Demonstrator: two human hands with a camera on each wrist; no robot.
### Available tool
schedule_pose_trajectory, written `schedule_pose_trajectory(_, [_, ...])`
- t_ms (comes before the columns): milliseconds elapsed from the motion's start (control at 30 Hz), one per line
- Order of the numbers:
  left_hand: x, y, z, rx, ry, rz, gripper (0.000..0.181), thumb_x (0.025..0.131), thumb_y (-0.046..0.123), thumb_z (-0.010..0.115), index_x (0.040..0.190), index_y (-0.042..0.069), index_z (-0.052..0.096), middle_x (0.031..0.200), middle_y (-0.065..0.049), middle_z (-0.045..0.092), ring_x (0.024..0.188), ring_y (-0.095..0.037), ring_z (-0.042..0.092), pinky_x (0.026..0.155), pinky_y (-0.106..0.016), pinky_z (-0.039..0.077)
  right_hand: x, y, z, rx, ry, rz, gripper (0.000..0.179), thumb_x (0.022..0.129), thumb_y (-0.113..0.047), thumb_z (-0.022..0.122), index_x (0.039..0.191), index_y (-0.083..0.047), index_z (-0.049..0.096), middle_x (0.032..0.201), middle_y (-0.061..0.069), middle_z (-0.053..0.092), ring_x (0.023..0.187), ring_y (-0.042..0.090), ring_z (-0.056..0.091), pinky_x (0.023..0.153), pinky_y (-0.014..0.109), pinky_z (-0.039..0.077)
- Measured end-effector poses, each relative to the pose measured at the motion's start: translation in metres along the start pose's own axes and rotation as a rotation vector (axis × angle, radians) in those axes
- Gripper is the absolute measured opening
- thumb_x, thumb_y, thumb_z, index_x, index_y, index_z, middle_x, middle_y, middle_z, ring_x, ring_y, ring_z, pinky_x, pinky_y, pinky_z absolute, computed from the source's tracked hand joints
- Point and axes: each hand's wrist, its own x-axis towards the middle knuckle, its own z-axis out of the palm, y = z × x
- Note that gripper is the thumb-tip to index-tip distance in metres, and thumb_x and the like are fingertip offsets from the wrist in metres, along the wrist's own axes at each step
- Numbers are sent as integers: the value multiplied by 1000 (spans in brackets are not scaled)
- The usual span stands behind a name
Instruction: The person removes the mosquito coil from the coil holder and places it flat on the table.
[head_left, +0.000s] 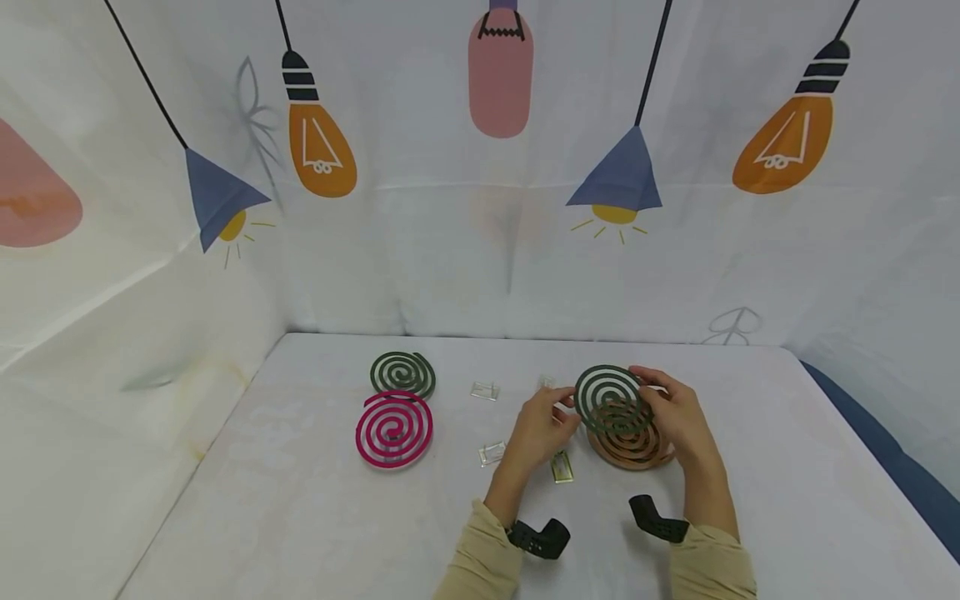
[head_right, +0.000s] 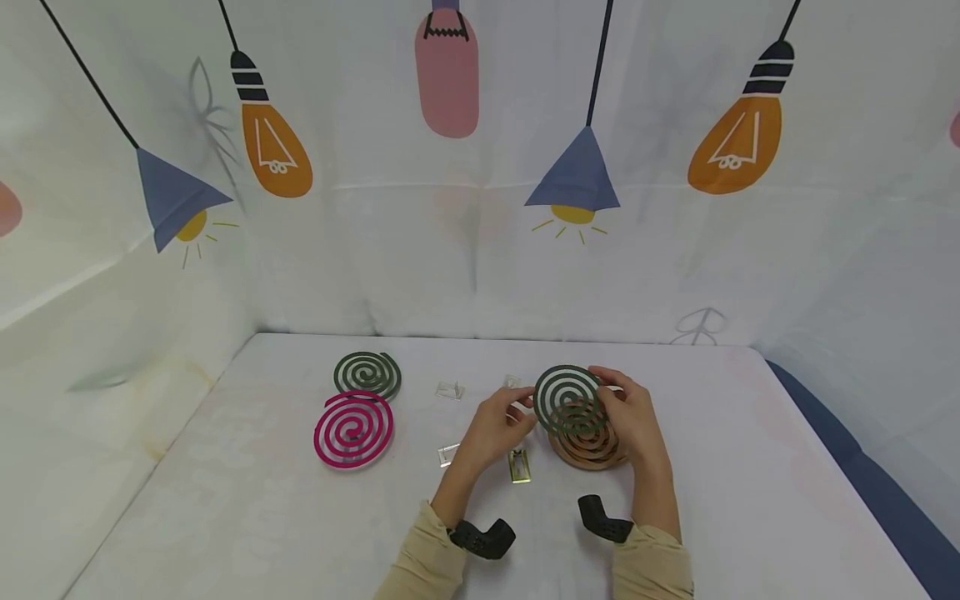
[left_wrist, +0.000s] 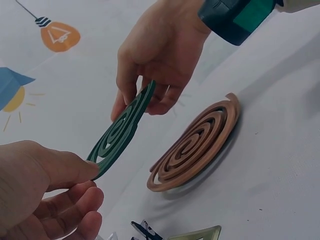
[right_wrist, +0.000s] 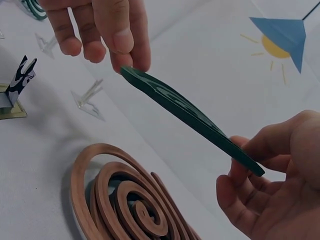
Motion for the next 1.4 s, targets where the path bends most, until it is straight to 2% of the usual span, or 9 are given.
schedule_pose_trajectory(200, [-1, 3, 4, 9, -22, -29, 39, 85, 10, 65, 124, 5, 61, 102, -8, 66, 79, -7, 62, 63, -12, 44, -1, 4, -4, -1, -5, -4, 41, 101, -23, 40, 140, -13, 45, 139, 16, 46, 96, -3, 49, 76, 14, 47])
schedule_pose_trajectory(600, [-3, 5, 10, 50, -29, -3, 39, 84, 9, 66, 122, 3, 62, 100, -8, 67, 79, -10, 62, 64, -12, 43, -1, 10, -8, -26, -4, -26, 41, 100, -20, 39, 139, -9, 46, 132, 20, 50, 97, 6, 54, 75, 19, 49])
schedule_pose_trajectory(733, [-4, 3, 13, 68, -20, 3, 38, 84, 9, 65, 121, 3, 62, 99, -6, 67, 80, -9, 63, 66, -13, 44, -2, 10, -9, -38, -15, -18, 41, 100, -18, 39, 138, -8, 46, 134, 21, 46, 97, 8, 52, 73, 17, 48])
schedule_pose_trajectory(867, [-4, 1, 18, 80, -16, -3, 37, 84, 9, 64, 120, 3, 63, 98, -5, 67, 81, -9, 63, 68, -14, 45, -2, 12, -10, -69, -21, -24, 40, 100, -18, 39, 138, -7, 47, 137, 21, 41, 103, 17, 52, 74, 19, 47])
schedule_pose_trajectory(1033, [-5, 0, 24, 86, -39, -23, 35, 86, 10, 63, 120, 3, 63, 98, -5, 67, 82, -8, 63, 68, -14, 44, -2, 15, -11, -106, -23, -35, 40, 99, -16, 40, 136, -4, 47, 133, 22, 44, 112, 29, 49, 75, 21, 45])
schedule_pose_trajectory(1400, [-6, 2, 25, 91, -80, -57, 35, 87, 14, 62, 120, 3, 64, 96, -4, 66, 80, -8, 59, 65, -14, 41, -2, 19, -12, -147, -82, -6, 41, 100, -18, 37, 137, -2, 46, 135, 26, 42, 117, 38, 48, 87, 40, 45])
